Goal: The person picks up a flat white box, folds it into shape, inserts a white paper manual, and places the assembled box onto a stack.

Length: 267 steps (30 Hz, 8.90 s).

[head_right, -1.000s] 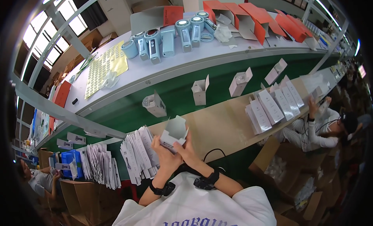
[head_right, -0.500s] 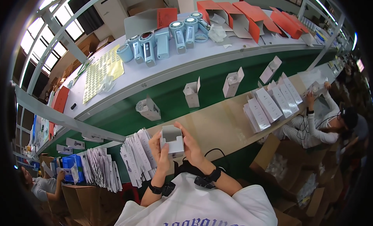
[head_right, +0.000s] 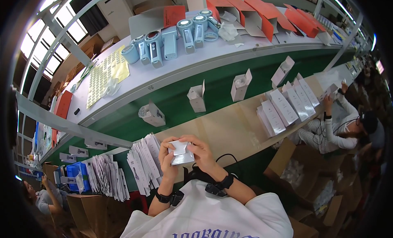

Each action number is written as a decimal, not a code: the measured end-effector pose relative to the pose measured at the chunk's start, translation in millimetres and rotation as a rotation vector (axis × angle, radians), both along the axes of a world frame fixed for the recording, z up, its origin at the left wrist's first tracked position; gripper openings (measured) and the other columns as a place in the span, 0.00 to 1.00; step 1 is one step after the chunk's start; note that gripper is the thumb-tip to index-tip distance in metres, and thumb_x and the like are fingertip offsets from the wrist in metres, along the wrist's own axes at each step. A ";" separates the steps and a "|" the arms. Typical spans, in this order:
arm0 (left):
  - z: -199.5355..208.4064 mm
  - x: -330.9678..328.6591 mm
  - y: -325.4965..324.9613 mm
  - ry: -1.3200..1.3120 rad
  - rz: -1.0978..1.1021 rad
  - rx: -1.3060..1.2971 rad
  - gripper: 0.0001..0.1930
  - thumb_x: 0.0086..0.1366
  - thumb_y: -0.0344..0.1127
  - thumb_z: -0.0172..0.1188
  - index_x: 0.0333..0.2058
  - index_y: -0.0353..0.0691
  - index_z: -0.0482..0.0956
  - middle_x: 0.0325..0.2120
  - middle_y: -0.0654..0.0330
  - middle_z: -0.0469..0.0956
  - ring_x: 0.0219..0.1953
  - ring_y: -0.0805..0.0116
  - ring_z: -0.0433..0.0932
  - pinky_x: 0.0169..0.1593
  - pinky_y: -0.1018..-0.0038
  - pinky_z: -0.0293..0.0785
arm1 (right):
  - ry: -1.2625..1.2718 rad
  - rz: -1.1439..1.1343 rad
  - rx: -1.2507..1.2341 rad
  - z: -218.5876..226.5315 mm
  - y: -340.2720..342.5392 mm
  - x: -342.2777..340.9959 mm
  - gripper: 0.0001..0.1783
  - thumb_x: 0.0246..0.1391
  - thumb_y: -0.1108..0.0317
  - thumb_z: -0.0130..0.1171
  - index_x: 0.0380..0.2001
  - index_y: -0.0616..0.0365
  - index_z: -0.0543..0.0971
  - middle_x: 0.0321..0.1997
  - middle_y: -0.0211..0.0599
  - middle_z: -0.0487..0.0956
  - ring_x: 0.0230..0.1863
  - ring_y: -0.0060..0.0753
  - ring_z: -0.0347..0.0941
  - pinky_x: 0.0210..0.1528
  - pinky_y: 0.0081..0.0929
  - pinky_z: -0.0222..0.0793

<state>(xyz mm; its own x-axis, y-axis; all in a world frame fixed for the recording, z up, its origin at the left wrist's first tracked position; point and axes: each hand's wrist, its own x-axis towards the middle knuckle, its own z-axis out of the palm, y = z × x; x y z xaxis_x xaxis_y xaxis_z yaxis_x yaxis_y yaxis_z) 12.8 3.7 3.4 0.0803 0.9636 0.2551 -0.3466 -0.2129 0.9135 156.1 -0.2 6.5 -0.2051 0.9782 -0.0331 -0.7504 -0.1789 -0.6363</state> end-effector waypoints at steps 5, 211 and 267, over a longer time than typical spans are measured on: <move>5.1 5.2 -3.5 -0.027 0.080 -0.179 0.13 0.50 0.22 0.49 0.37 0.39 0.67 0.45 0.52 0.71 0.49 0.65 0.69 0.55 0.72 0.62 | -0.260 -0.072 0.083 -4.4 -2.2 -7.5 0.20 0.52 0.78 0.54 0.50 0.63 0.71 0.47 0.33 0.74 0.48 0.22 0.69 0.52 0.22 0.66; -8.9 1.9 4.7 0.645 -0.259 0.024 0.55 0.40 0.21 0.69 0.64 0.39 0.42 0.56 0.48 0.56 0.56 0.52 0.63 0.57 0.64 0.64 | -0.548 -0.122 0.116 -18.6 -0.1 15.3 0.23 0.60 0.71 0.50 0.58 0.61 0.65 0.56 0.36 0.70 0.53 0.24 0.67 0.57 0.24 0.63; -206.1 -248.3 4.9 1.417 0.497 -0.776 0.33 0.54 0.57 0.61 0.40 0.25 0.73 0.41 0.41 0.76 0.41 0.44 0.76 0.47 0.61 0.71 | -2.600 -0.479 -0.216 -240.5 8.4 315.4 0.30 0.51 0.70 0.52 0.59 0.50 0.63 0.62 0.51 0.59 0.63 0.57 0.55 0.55 0.59 0.57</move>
<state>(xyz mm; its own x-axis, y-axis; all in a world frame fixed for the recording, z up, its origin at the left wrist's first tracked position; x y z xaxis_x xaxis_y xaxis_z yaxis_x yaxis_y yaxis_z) -235.5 8.6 -202.7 -0.5130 0.8186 -0.2581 0.7361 0.5743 0.3583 471.5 8.2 -234.0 0.4230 0.8801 0.2156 0.8864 -0.4514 0.1032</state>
